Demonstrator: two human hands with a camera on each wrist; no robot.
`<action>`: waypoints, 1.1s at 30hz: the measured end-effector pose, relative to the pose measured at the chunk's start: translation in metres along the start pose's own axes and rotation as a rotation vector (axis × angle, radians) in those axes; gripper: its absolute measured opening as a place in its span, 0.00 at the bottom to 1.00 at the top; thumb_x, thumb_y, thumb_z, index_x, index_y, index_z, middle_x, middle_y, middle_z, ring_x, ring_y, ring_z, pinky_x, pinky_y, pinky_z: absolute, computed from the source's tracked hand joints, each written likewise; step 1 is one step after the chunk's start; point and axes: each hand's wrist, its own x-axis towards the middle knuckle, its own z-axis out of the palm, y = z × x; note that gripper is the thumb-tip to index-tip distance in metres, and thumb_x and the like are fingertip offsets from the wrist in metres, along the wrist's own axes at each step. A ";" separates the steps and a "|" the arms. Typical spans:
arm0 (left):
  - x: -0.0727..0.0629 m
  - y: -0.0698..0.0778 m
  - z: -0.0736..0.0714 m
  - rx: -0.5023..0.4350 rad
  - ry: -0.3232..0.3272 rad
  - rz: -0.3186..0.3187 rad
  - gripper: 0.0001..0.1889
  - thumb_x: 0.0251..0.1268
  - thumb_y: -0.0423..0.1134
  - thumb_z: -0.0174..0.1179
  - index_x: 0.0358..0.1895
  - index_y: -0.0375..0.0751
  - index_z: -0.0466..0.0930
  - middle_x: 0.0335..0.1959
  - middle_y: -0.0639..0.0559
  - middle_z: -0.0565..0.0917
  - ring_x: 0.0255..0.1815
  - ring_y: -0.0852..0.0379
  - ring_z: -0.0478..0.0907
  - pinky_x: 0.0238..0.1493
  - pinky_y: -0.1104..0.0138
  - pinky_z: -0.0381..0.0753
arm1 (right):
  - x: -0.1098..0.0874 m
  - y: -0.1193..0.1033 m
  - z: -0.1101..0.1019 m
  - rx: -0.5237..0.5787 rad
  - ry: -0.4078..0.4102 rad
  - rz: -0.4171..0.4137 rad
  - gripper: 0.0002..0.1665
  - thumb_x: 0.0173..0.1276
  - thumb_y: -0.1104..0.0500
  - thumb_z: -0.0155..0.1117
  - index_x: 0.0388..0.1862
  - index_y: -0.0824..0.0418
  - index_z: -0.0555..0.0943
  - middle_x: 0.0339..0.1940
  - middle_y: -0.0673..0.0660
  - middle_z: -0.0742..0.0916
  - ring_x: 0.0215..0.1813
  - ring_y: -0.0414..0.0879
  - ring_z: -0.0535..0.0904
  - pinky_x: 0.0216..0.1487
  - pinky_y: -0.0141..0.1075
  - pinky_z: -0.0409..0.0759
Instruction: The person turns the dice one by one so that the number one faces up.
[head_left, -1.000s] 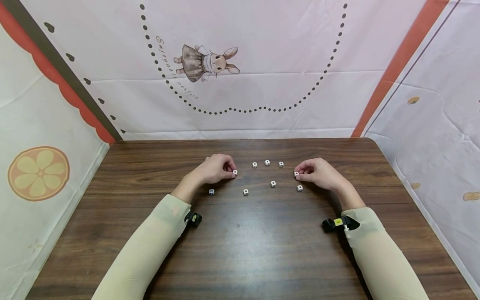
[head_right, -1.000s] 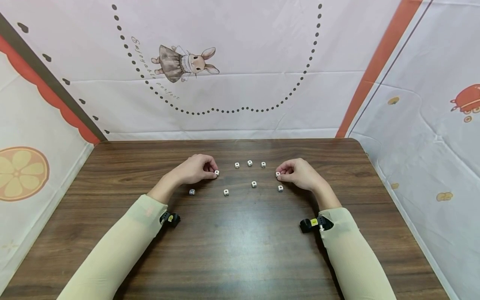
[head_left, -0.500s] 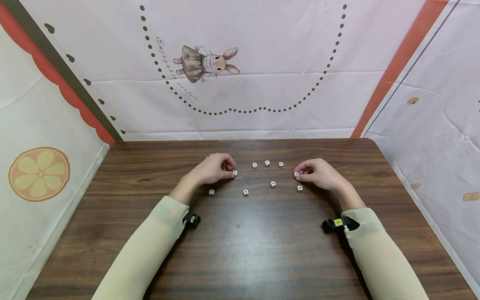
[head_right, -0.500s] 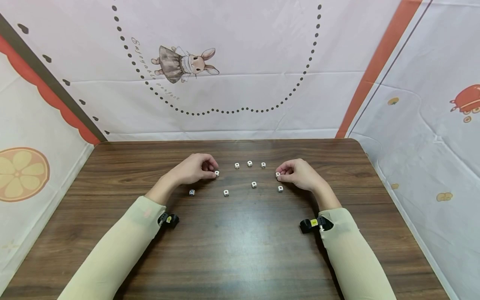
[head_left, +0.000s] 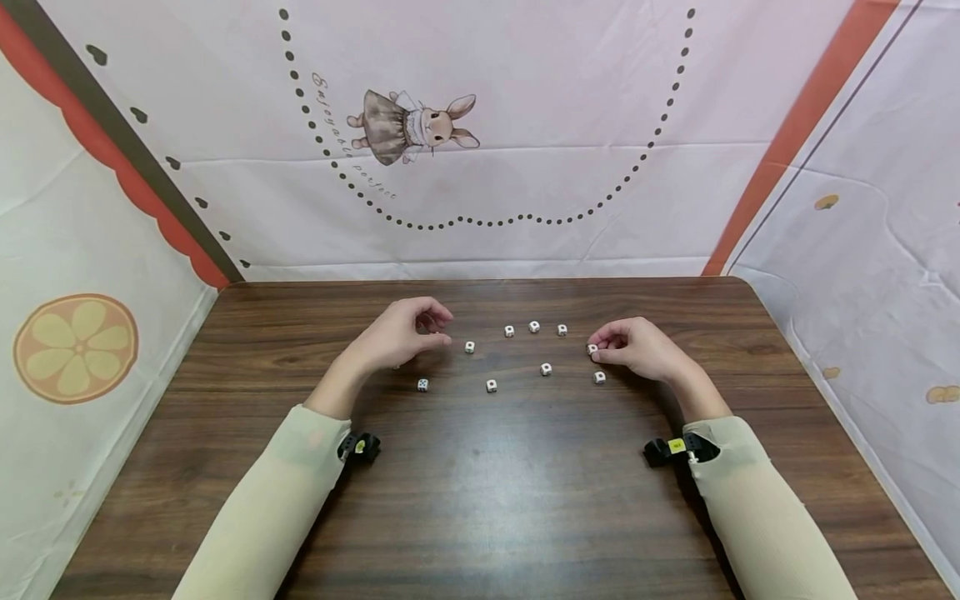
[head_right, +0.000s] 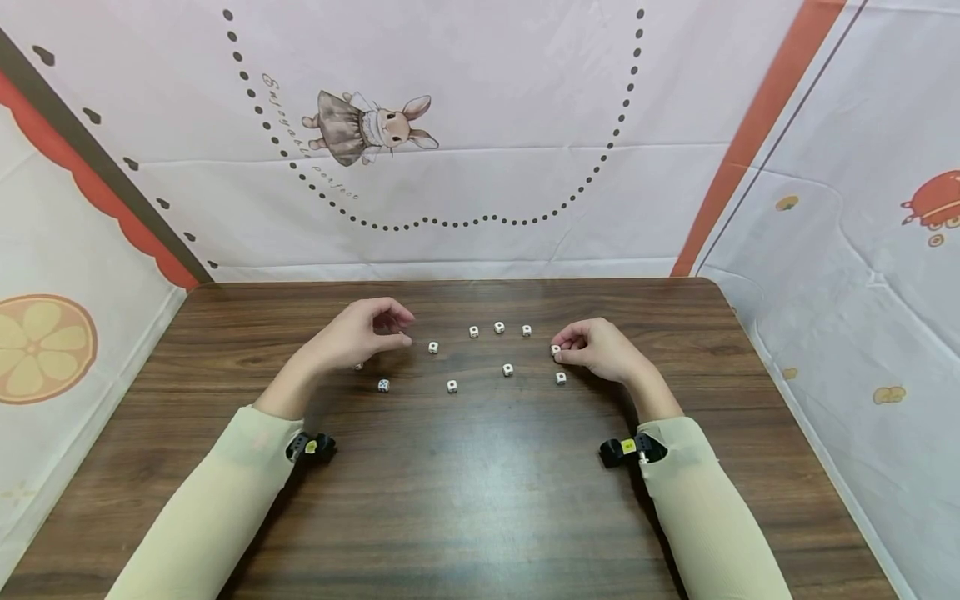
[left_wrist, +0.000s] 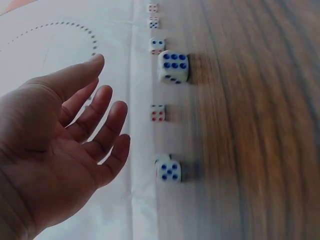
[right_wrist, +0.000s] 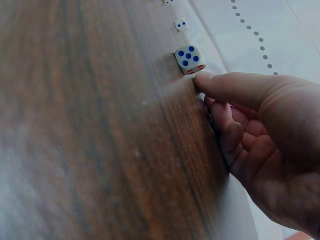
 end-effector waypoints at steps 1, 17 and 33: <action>-0.004 0.000 -0.002 -0.014 0.007 0.001 0.18 0.68 0.39 0.75 0.57 0.37 0.84 0.48 0.45 0.87 0.46 0.53 0.82 0.52 0.56 0.79 | 0.000 0.000 0.000 0.003 -0.001 0.000 0.11 0.69 0.62 0.77 0.47 0.65 0.90 0.33 0.55 0.88 0.36 0.44 0.80 0.39 0.31 0.76; -0.063 -0.009 -0.001 0.042 0.021 -0.008 0.18 0.63 0.36 0.78 0.54 0.37 0.87 0.44 0.49 0.88 0.37 0.57 0.81 0.40 0.64 0.80 | 0.001 0.002 0.002 -0.010 0.006 -0.015 0.08 0.69 0.62 0.77 0.45 0.64 0.90 0.32 0.53 0.88 0.37 0.45 0.81 0.39 0.32 0.77; -0.066 -0.012 0.006 0.093 -0.098 -0.013 0.14 0.62 0.35 0.78 0.50 0.38 0.90 0.31 0.60 0.85 0.34 0.61 0.81 0.39 0.66 0.80 | 0.000 0.001 0.001 -0.017 0.002 -0.022 0.09 0.69 0.62 0.77 0.46 0.64 0.90 0.32 0.53 0.87 0.37 0.45 0.80 0.38 0.31 0.76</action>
